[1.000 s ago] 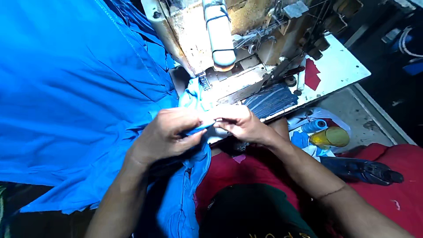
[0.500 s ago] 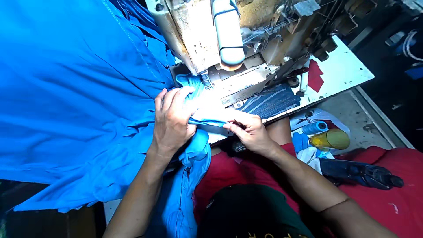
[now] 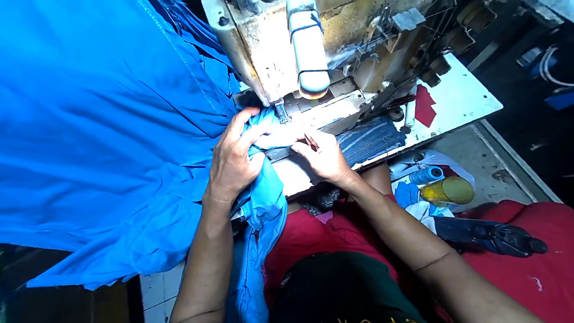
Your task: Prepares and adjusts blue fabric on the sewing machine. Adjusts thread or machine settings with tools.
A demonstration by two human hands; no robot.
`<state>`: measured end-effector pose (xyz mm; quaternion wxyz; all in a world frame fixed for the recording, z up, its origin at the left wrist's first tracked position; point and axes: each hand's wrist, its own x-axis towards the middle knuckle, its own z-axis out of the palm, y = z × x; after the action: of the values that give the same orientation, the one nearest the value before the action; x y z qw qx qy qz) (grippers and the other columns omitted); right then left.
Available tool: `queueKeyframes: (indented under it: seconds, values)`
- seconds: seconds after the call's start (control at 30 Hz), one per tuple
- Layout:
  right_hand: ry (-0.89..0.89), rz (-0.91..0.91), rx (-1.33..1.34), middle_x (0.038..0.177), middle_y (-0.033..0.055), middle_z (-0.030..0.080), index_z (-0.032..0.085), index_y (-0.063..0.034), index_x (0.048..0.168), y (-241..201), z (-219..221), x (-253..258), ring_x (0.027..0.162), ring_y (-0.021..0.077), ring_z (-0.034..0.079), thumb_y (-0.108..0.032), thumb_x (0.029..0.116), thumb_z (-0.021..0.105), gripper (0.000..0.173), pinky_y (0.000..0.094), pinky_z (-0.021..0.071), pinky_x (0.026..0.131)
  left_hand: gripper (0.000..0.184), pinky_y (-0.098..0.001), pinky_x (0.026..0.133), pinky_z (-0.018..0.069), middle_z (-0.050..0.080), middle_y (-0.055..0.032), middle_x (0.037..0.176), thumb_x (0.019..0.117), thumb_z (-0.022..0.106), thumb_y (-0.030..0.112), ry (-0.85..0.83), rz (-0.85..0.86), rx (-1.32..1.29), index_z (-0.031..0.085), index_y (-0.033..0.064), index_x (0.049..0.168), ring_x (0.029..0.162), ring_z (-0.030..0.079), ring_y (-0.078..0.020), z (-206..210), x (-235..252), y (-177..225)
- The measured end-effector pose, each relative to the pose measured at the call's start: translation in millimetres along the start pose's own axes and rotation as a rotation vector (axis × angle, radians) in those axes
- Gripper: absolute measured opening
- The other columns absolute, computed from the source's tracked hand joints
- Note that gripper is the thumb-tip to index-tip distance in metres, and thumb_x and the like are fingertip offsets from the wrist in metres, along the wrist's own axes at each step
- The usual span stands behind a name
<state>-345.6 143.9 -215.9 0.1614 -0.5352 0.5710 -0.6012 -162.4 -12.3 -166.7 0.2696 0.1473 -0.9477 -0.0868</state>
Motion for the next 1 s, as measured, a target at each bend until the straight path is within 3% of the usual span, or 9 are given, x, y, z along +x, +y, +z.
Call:
queueKeyframes:
  seconds: [0.1,0.23,0.37,0.43,0.5,0.67,0.73,0.9,1.0]
  values:
    - [-0.003,-0.027,0.015,0.092,0.0065,0.069,0.069,-0.0037,0.11,-0.8,-1.3,0.8,0.071,0.0104,0.063,-0.002,0.096,0.068,0.014,0.0246,0.0555,0.061,0.038,-0.0462,0.113,0.0445,0.047,-0.0085,0.155,0.084,0.067,0.019,0.017,-0.004,-0.028,0.074,0.0129,0.121,0.141,0.048,-0.0258,6.6,-3.4,-0.5]
    - [-0.04,-0.103,-0.002,0.125,0.0072,0.071,0.07,-0.0024,0.125,-5.4,-15.0,0.7,0.103,0.0122,0.07,0.001,0.0974,0.064,0.029,0.0297,0.0617,0.089,0.045,-0.0502,0.117,0.0379,0.047,-0.0085,0.156,0.0908,0.07,0.051,0.068,-0.013,-0.034,0.074,0.0159,0.119,0.144,0.043,-0.0264,10.8,-2.8,3.9]
    - [0.038,-0.121,-0.082,0.12,0.0072,0.072,0.071,-0.0026,0.123,-18.3,-53.1,-12.3,0.083,0.0093,0.068,-0.001,0.0967,0.065,0.027,0.0262,0.0598,0.07,0.031,-0.0457,0.119,0.0392,0.048,-0.0104,0.155,0.0956,0.069,0.035,0.237,-0.088,-0.153,0.075,0.0094,0.111,0.144,0.044,-0.0252,6.8,-2.3,9.5]
    - [0.112,-0.156,-0.152,0.116,0.008,0.073,0.07,-0.0009,0.123,-33.4,-81.9,-15.2,0.083,0.0106,0.069,-0.004,0.0985,0.065,0.025,0.0273,0.0602,0.071,0.018,-0.0395,0.114,0.0445,0.051,-0.0099,0.15,0.0957,0.068,0.02,0.331,-0.161,-0.126,0.073,0.009,0.108,0.138,0.049,-0.0221,0.9,2.9,14.4]
    - [0.209,-0.222,-0.234,0.112,0.0076,0.074,0.068,0.0002,0.124,-47.0,-112.6,-12.5,0.085,0.0117,0.071,-0.008,0.0999,0.065,0.025,0.0285,0.0621,0.072,0.021,-0.0364,0.108,0.0466,0.056,-0.0098,0.144,0.0977,0.068,0.028,0.392,-0.244,-0.067,0.073,0.0115,0.11,0.131,0.054,-0.0204,-4.5,19.1,11.5]
    - [0.44,-0.341,-0.313,0.107,0.0041,0.071,0.064,-0.0012,0.125,-59.2,-193.3,4.5,0.075,0.0099,0.067,-0.011,0.1018,0.063,0.026,0.0273,0.0578,0.062,0.055,-0.0457,0.1,0.0517,0.053,-0.0144,0.145,0.0916,0.073,0.045,0.141,-0.438,-0.044,0.063,0.0101,0.133,0.129,0.056,-0.0264,-16.3,55.9,4.5]
    - [0.5,-0.385,-0.298,0.11,0.0047,0.07,0.063,0.0011,0.125,-55.4,-224.8,15.6,0.087,0.0131,0.069,-0.011,0.1022,0.062,0.026,0.0308,0.0604,0.075,0.068,-0.0536,0.108,0.0467,0.056,-0.0171,0.141,0.0869,0.077,0.048,0.008,-0.443,-0.006,0.059,0.008,0.139,0.131,0.055,-0.0308,-12.4,69.1,0.4]
    - [0.666,-0.349,-0.313,0.107,0.007,0.068,0.064,0.0024,0.119,-49.1,-275.3,51.4,0.09,0.0141,0.066,-0.018,0.1006,0.065,0.027,0.0327,0.0568,0.082,0.056,-0.0637,0.1,0.0483,0.064,-0.0215,0.127,0.0831,0.077,0.042,-0.204,-0.448,0.155,0.066,0.0025,0.121,0.127,0.058,-0.0398,5.5,85.2,3.3]
    - [0.717,-0.208,-0.348,0.107,0.0022,0.066,0.065,-0.0052,0.124,-37.7,-296.9,63.8,0.076,0.0082,0.058,-0.029,0.1002,0.066,0.034,0.0263,0.0504,0.066,0.042,-0.0629,0.092,0.0527,0.064,-0.0236,0.123,0.0861,0.069,0.034,-0.136,-0.443,0.18,0.068,-0.0019,0.109,0.118,0.063,-0.0409,19.1,79.2,8.7]
